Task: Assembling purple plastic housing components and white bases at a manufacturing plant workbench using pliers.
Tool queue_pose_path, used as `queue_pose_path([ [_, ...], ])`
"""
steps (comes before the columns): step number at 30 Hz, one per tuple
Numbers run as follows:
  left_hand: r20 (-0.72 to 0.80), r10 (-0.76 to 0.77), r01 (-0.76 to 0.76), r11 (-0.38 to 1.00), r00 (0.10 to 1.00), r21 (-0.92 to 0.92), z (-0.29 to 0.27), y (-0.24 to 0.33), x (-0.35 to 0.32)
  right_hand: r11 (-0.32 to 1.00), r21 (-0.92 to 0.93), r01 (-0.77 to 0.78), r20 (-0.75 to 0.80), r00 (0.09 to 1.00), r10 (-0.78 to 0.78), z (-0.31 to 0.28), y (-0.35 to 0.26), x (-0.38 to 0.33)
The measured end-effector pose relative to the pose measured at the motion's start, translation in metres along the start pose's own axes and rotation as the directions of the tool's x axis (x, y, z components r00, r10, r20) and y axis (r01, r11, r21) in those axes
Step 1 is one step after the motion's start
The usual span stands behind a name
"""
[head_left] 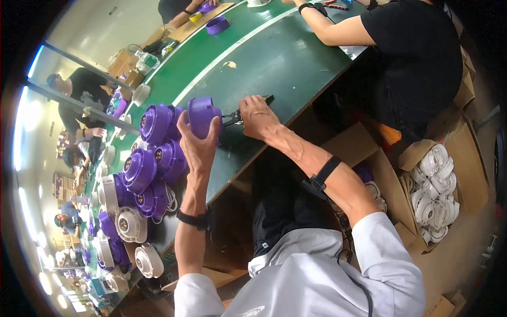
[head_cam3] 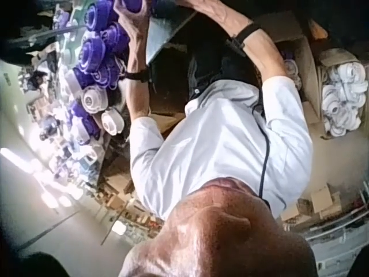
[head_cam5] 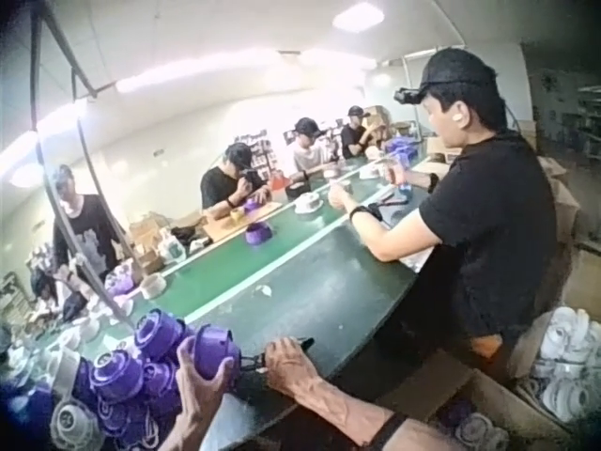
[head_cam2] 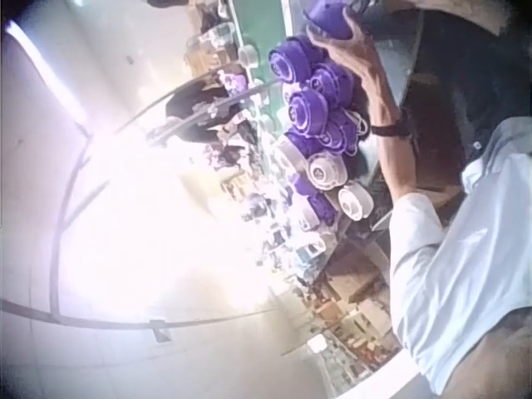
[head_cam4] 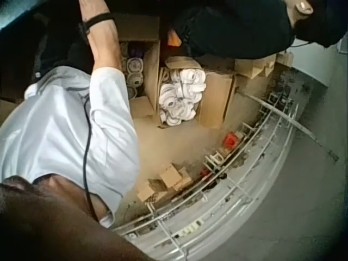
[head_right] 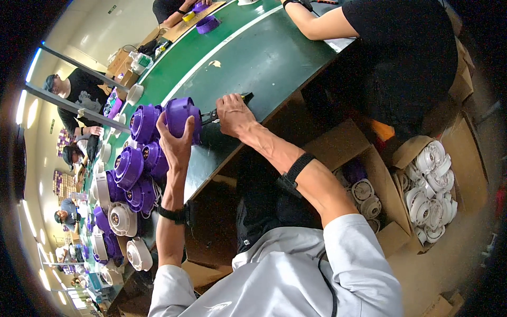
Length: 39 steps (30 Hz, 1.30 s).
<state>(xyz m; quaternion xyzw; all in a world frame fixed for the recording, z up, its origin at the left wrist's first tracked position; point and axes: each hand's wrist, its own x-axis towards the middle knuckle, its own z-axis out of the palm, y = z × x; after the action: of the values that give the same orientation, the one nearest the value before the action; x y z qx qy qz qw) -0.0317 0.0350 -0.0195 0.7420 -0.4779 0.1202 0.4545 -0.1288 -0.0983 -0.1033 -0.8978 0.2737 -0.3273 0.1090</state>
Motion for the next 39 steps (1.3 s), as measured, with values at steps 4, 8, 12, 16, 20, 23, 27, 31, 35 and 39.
queue_pose_path([
  [4, -0.012, -0.002, 0.003, 0.994, 1.000, 0.105, 0.000, -0.002, 0.010, 0.997, -0.039, 0.070, -0.003, 0.998, -0.070, -0.003, 0.002, -0.002],
  [8, 0.283, -0.150, 0.053, 0.945, 0.947, 0.324, 0.003, -0.001, 0.051, 0.989, -0.125, 0.077, -0.008, 0.997, -0.079, 0.000, 0.003, -0.002],
  [12, 0.653, -0.338, -0.011, 0.883, 0.678, 0.469, 0.009, -0.008, 0.120, 0.985, -0.153, 0.079, 0.066, 0.995, -0.070, -0.002, -0.006, 0.001],
  [16, 0.536, -0.339, 0.021, 0.858, 0.774, 0.513, 0.020, 0.006, 0.120, 0.995, -0.091, 0.026, 0.018, 1.000, -0.025, -0.004, -0.003, 0.003],
  [20, 0.105, -0.223, 0.220, 0.975, 0.969, 0.034, 0.005, 0.012, 0.035, 0.988, -0.157, -0.016, 0.038, 0.999, 0.022, 0.003, 0.012, -0.004],
  [23, -0.042, 0.160, -0.142, 0.949, 0.986, 0.281, 0.011, -0.008, -0.010, 0.990, -0.143, 0.003, 0.082, 0.997, 0.009, 0.004, -0.003, 0.004],
  [27, 0.034, 0.170, -0.172, 0.938, 0.985, 0.302, 0.016, -0.008, 0.022, 0.990, -0.140, 0.008, 0.017, 1.000, -0.005, 0.001, -0.002, 0.003],
  [31, 0.070, 0.064, -0.087, 0.907, 0.995, 0.413, 0.016, 0.005, 0.039, 0.972, -0.232, -0.021, 0.041, 0.999, 0.031, 0.003, -0.001, 0.004],
  [35, 0.141, -0.119, 0.047, 0.899, 0.983, 0.435, 0.012, 0.015, 0.064, 0.976, -0.218, -0.007, -0.031, 1.000, 0.000, 0.004, 0.000, 0.005],
  [39, 0.261, -0.244, 0.076, 0.850, 0.934, 0.521, 0.011, 0.011, 0.079, 0.981, -0.194, 0.029, -0.042, 0.998, -0.038, 0.003, -0.002, 0.003],
])
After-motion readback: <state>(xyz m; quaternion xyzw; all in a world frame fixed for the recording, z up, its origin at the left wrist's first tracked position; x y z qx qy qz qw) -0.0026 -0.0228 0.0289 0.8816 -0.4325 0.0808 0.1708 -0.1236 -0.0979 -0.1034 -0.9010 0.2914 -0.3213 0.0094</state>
